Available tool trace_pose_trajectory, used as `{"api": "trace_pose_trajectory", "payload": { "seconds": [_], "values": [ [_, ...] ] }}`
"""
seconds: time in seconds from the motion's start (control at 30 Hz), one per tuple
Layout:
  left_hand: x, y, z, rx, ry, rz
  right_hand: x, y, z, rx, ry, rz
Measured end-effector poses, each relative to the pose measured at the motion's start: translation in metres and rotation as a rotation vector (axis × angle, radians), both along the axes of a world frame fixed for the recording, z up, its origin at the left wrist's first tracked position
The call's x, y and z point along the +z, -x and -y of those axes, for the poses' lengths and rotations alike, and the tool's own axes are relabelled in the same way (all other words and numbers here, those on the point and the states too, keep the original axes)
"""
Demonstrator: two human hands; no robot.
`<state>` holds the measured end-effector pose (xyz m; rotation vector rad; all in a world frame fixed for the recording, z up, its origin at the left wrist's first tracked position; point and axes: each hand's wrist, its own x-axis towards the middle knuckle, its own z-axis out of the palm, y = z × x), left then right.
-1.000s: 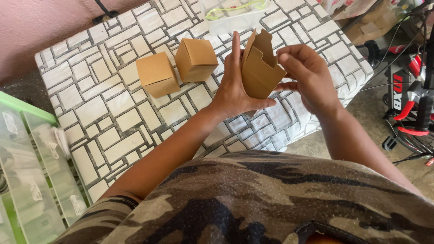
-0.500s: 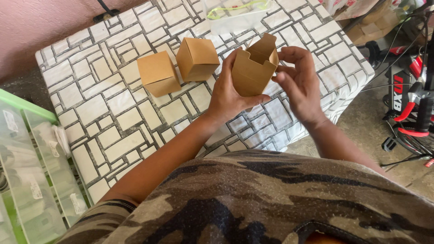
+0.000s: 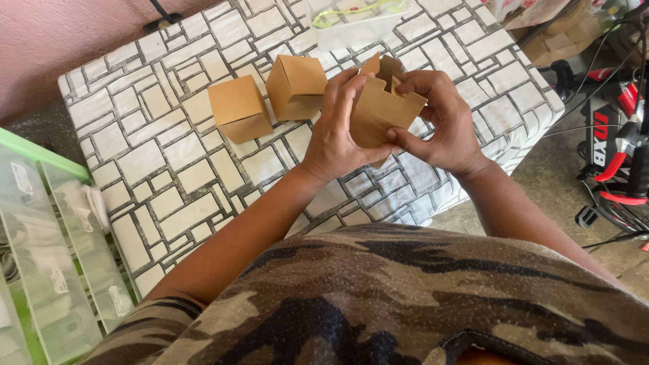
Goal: The person flattens small cardboard boxes one at a time by opening and pressing them flat on a bed, stacks the flattened boxes, ties the stack together with a green ribbon, and places the bundled cardboard into a plastic storage bin.
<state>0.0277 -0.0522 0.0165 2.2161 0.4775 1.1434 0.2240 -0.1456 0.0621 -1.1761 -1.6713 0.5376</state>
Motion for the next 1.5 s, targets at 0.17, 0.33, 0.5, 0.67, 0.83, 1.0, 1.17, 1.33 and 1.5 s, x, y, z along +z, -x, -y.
{"api": "trace_pose_trajectory", "payload": {
  "seconds": [0.17,0.33,0.5,0.67,0.83,1.0,1.17,1.33,1.5],
  "values": [
    [0.001,-0.003,-0.006,-0.009,-0.017,0.046,0.003,0.001,0.000,0.037,0.030,-0.039],
    [0.005,-0.003,-0.007,-0.079,0.086,0.045,0.007,-0.007,-0.006,0.063,0.021,0.043],
    [0.005,-0.010,0.002,-0.067,0.095,0.129,0.005,-0.013,-0.011,0.098,0.093,-0.076],
    [0.004,-0.004,-0.001,-0.010,-0.063,0.084,0.002,-0.018,-0.012,0.154,0.092,-0.091],
    [0.003,0.002,-0.006,-0.036,-0.067,0.058,0.004,-0.017,-0.015,0.163,0.106,-0.035],
    [-0.002,0.004,-0.008,0.014,-0.059,0.017,0.006,-0.015,-0.018,0.179,0.085,-0.009],
    [-0.003,0.007,-0.009,0.000,-0.075,0.013,0.004,-0.015,-0.016,0.156,0.081,0.011],
    [0.002,0.012,-0.010,-0.059,-0.123,0.002,-0.002,-0.011,-0.009,0.121,0.016,0.021],
    [0.003,0.012,-0.010,-0.038,-0.200,0.033,-0.007,-0.008,-0.010,0.083,-0.088,0.059]
  ]
}}
